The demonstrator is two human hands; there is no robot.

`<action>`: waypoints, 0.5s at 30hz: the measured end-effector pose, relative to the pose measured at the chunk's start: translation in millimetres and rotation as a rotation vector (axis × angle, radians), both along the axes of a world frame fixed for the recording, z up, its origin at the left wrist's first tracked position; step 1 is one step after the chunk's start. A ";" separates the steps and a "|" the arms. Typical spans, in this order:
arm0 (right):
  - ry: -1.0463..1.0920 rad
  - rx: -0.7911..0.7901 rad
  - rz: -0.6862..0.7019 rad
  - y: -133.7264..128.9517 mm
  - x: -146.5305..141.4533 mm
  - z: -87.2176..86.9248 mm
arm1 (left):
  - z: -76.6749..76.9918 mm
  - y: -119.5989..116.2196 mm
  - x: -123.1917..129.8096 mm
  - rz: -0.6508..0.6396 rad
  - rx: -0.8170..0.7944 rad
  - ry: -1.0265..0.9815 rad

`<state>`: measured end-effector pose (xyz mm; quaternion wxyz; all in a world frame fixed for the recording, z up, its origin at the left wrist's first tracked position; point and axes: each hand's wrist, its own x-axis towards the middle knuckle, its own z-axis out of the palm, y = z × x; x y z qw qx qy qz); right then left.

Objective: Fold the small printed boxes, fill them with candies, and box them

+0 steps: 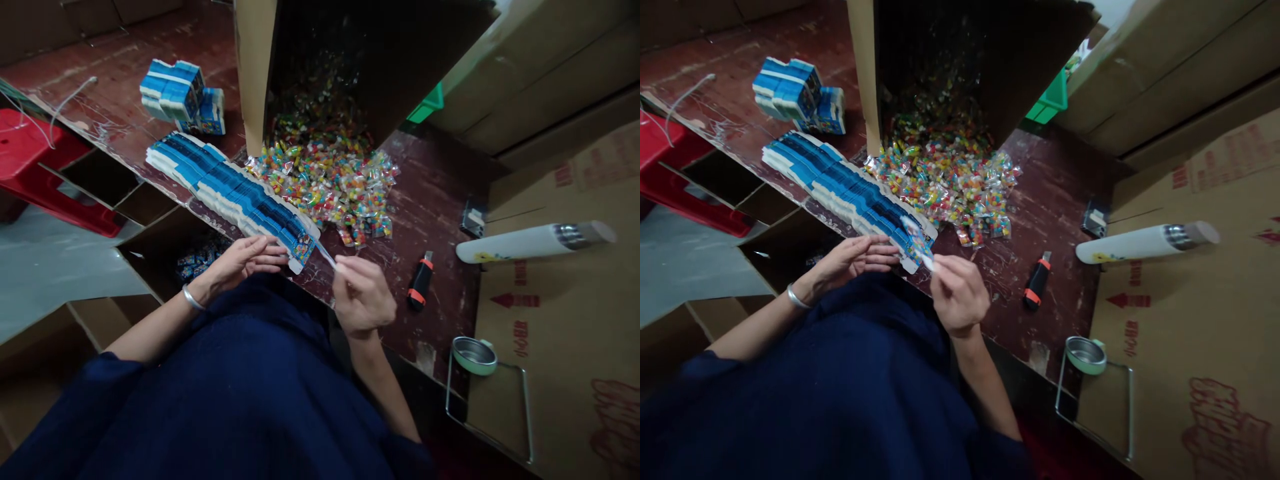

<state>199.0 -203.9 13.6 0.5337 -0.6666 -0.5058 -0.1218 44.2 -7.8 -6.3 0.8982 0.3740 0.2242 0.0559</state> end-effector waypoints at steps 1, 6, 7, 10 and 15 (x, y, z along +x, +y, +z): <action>-0.083 -0.022 0.053 -0.1 -3.8 -2.4 | 0.6 -4.3 0.9 -0.042 -0.036 -0.029; -0.354 -0.118 0.242 7.2 -22.0 -14.5 | 4.8 -21.0 10.3 -0.080 -0.074 -0.155; -0.348 -0.129 0.282 8.3 -23.7 -15.0 | 4.6 -21.0 11.2 -0.077 -0.064 -0.161; -0.174 -0.202 0.372 10.3 -22.9 -8.7 | 3.0 -17.1 10.2 -0.111 -0.025 -0.159; 0.176 -0.453 0.342 15.9 -9.5 14.0 | 5.4 -12.7 5.0 -0.199 0.072 -0.152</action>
